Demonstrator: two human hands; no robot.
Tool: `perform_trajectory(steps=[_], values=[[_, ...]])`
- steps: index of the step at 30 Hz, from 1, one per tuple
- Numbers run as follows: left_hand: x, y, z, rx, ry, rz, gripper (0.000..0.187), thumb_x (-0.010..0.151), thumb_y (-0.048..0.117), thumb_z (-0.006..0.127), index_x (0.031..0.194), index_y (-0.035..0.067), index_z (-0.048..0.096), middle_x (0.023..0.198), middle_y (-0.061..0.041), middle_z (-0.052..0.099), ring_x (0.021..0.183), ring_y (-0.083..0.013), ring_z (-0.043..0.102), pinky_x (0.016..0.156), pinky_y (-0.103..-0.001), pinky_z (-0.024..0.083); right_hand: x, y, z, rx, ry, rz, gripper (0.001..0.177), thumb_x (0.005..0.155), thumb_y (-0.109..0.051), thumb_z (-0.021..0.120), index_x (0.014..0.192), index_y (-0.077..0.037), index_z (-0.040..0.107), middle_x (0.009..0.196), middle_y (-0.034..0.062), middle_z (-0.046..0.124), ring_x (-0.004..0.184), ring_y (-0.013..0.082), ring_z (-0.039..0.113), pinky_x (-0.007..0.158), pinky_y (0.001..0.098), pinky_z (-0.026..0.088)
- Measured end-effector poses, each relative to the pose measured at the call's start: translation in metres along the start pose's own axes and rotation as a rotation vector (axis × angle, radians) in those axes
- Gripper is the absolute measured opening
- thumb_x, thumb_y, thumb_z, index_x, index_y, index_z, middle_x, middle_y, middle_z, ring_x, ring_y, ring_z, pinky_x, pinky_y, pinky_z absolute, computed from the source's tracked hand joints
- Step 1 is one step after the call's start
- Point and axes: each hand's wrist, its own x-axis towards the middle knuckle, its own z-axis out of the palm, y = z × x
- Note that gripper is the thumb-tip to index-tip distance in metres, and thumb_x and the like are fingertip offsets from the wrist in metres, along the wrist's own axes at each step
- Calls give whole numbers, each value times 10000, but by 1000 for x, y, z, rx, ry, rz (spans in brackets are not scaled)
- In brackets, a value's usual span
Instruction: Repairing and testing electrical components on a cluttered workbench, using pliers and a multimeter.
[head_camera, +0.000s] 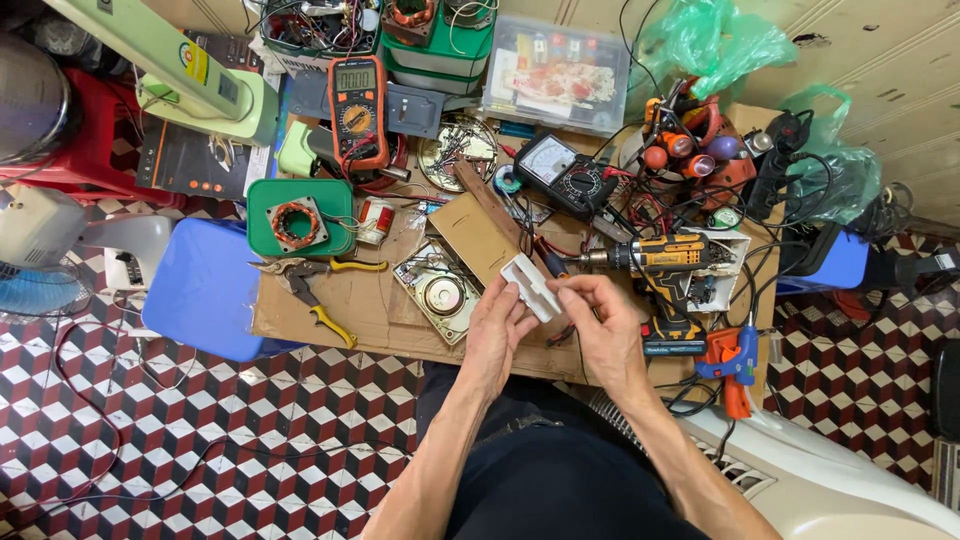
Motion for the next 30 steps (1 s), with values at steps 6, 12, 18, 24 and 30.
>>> perform_trajectory(steps=[6,12,18,24,30], values=[[-7,12,11,-33,-19,5,420,1053,243,514,1407,18,494,1258,-76,636,1143,-156,640,950,-325,540,-8,5,13,-447,42,-377,169,995,-116,632,1136,-49,698,1118,60,723,947,151,657,782,292,528],[3,6,6,104,31,27,396,1002,173,586,1370,35,529,1132,-72,638,1052,-160,637,939,-350,549,1,3,15,-192,62,-59,201,981,-149,620,1141,-67,709,988,51,731,804,127,670,658,283,534],[28,26,9,124,50,-31,426,982,194,586,1374,32,545,1177,-59,681,1077,-154,671,965,-318,560,29,59,-2,221,142,-9,145,968,-94,636,1048,23,661,923,85,767,822,124,718,727,246,582],[79,44,2,265,-105,-65,461,1001,195,589,1424,29,511,1170,-59,696,1023,-134,662,883,-276,540,34,55,2,400,245,156,189,947,-77,652,1108,19,683,900,102,732,762,136,673,682,259,541],[105,57,17,677,-195,49,475,978,153,634,1411,11,502,1071,-74,715,891,-113,652,750,-257,543,59,52,13,468,302,209,222,949,-94,670,1114,52,693,896,106,732,743,136,668,673,262,545]])
